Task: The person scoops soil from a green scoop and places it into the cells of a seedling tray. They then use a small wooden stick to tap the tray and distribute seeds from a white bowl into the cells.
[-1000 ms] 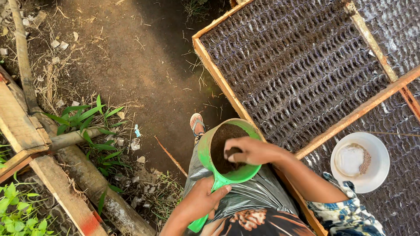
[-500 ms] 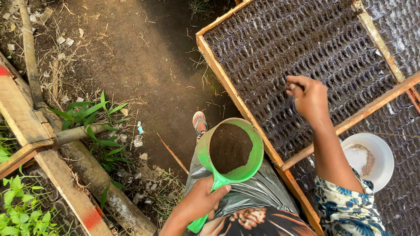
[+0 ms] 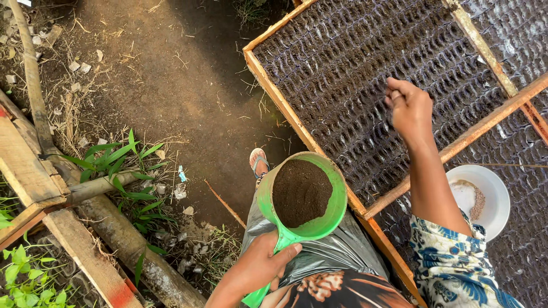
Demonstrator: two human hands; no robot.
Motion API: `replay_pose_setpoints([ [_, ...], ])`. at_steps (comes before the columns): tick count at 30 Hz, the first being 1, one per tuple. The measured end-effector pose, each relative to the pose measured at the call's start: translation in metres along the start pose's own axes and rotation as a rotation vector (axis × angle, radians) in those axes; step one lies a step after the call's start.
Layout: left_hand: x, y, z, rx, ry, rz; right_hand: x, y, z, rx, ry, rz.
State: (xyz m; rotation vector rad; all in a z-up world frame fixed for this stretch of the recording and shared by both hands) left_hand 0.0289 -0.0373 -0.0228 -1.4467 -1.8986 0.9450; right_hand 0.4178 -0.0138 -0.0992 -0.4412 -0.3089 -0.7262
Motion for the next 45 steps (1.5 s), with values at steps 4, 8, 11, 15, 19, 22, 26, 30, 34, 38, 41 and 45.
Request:
replay_pose_setpoints([
  [4,0.001,-0.002,-0.004,0.03,0.03,0.002,0.002,-0.055,0.043,0.227,0.025,0.088],
  [8,-0.004,0.008,0.005,0.029,0.045,-0.027,-0.059,-0.119,0.038,0.22,0.141,0.74],
  [11,-0.007,0.009,0.007,0.022,0.049,-0.023,-0.123,-0.155,-0.012,0.334,-0.218,0.97],
  [15,-0.005,0.009,-0.002,0.007,0.074,-0.016,-0.158,-0.17,-0.027,0.301,-0.561,1.243],
  [19,-0.006,0.008,0.0,-0.003,0.081,-0.018,-0.157,-0.169,-0.043,0.392,-0.513,1.417],
  [22,-0.007,0.011,0.002,-0.019,0.093,-0.042,-0.13,-0.15,-0.002,0.282,-0.226,1.476],
  [26,-0.008,0.008,0.005,0.049,-0.029,-0.032,-0.073,-0.107,0.045,0.054,-0.186,1.225],
  [30,-0.006,0.01,0.009,0.051,0.022,-0.033,-0.027,-0.052,0.07,-0.148,-0.25,0.644],
  [34,-0.006,0.007,0.008,0.049,0.049,-0.054,0.0,0.021,0.025,-0.274,-0.227,0.345],
  [38,-0.007,0.005,0.01,0.002,0.03,-0.055,0.027,0.078,-0.017,-0.197,-0.098,0.138],
  [41,-0.009,0.004,0.01,-0.03,-0.02,-0.031,0.048,0.118,-0.047,-0.132,0.022,0.021],
  [45,-0.005,0.001,0.003,-0.033,0.052,-0.054,0.075,0.15,-0.067,-0.107,0.031,-0.127],
])
Point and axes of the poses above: each hand's wrist, its own y-axis towards the middle knuckle, its own x-axis out of the back of the hand, z = x × y, the point moved 3 cm from there along y, towards the middle knuckle, and after that the axes turned 6 degrees about y, right-handed, at the moved point
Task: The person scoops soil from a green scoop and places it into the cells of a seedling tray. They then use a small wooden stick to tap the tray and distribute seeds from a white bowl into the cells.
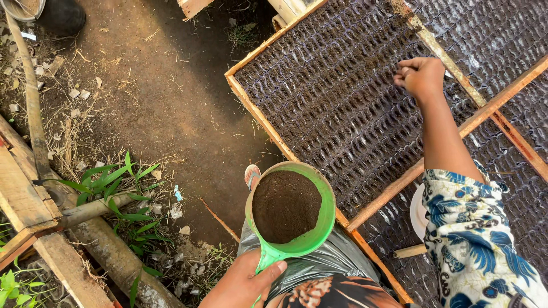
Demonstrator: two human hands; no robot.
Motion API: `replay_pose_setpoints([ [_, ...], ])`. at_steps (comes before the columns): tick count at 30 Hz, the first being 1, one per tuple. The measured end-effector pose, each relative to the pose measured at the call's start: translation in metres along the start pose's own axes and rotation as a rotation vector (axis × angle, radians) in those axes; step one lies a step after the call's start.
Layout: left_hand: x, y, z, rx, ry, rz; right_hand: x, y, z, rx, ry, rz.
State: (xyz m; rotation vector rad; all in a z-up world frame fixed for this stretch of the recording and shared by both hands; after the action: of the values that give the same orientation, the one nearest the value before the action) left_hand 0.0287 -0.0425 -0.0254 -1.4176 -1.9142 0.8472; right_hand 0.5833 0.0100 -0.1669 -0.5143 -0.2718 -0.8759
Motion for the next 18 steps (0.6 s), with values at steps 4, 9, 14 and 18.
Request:
replay_pose_setpoints([
  [4,-0.001,-0.001,0.001,-0.083,0.005,0.047,0.024,0.018,-0.001,0.117,-0.02,-0.037],
  [9,0.003,-0.003,-0.011,-0.104,0.045,0.049,0.037,-0.053,0.069,0.252,0.234,-0.013],
  [14,0.001,0.008,-0.018,-0.21,0.044,-0.016,-0.012,-0.201,0.138,0.312,0.082,0.533],
  [18,-0.002,0.01,-0.022,-0.281,0.017,-0.017,-0.1,-0.292,0.09,0.514,-0.095,1.235],
])
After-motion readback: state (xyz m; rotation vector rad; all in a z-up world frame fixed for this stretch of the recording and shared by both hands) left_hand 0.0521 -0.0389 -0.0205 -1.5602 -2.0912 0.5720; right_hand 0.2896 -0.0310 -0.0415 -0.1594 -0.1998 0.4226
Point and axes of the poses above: each hand's wrist, its own y-axis towards the middle knuckle, its own x-axis out of the back of the hand, z = x × y, the point moved 3 cm from there along y, towards the middle knuckle, and after that the axes turned 6 degrees about y, right-handed, at the moved point
